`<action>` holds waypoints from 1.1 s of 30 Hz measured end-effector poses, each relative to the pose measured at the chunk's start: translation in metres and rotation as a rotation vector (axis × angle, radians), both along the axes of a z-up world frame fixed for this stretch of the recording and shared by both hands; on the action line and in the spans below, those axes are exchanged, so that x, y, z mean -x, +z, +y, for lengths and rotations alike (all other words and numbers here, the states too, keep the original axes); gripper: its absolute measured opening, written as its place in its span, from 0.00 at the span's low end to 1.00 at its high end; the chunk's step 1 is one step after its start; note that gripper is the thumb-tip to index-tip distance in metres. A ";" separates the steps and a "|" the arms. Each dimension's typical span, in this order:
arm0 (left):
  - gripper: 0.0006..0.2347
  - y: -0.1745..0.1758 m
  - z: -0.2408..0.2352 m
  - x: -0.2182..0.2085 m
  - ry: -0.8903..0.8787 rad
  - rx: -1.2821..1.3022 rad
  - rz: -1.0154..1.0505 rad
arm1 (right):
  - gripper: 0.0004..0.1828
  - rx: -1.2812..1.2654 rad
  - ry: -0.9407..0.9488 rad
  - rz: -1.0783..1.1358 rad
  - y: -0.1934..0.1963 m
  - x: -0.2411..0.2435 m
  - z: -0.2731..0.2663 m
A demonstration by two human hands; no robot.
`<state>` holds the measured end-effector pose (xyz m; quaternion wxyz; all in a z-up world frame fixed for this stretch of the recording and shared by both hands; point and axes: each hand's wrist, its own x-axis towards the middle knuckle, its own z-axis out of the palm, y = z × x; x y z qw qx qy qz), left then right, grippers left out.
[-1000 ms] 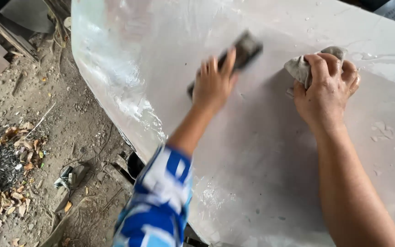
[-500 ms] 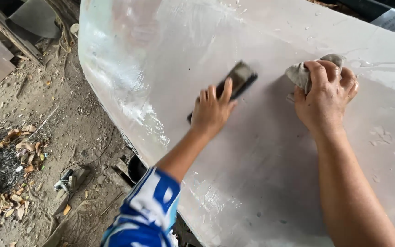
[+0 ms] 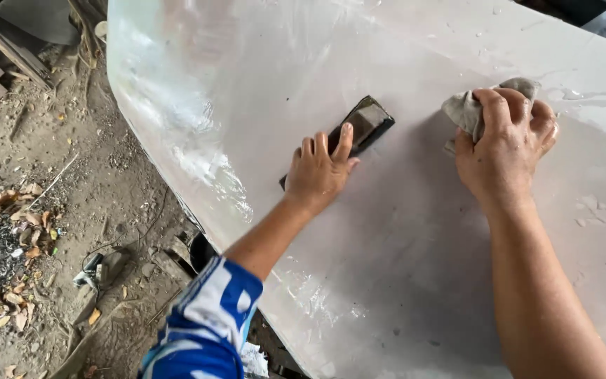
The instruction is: The person uses a sanding block to smooth the surface of a car hood, repeatedly wiping the area with a cloth to remove residue. The person occasionally dips the sanding block into a bucket of water to keep it wet during the process.
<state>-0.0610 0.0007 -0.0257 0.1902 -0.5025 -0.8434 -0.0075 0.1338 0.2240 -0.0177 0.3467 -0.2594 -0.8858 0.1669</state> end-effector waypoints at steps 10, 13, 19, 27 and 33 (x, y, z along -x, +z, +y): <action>0.34 0.003 0.029 0.011 0.105 -0.095 0.151 | 0.25 -0.021 0.002 0.018 -0.008 -0.001 0.002; 0.35 -0.001 0.007 -0.014 -0.014 -0.047 0.124 | 0.25 -0.049 -0.006 0.004 -0.014 -0.003 0.003; 0.32 -0.011 0.088 0.099 0.081 -0.238 0.178 | 0.25 -0.047 -0.006 -0.008 -0.012 -0.001 0.000; 0.33 0.005 0.022 -0.001 -0.036 -0.042 0.048 | 0.24 -0.055 -0.020 -0.029 -0.023 -0.002 0.009; 0.29 -0.002 0.110 0.099 0.165 -0.178 0.063 | 0.25 -0.041 -0.016 -0.045 -0.014 -0.002 0.003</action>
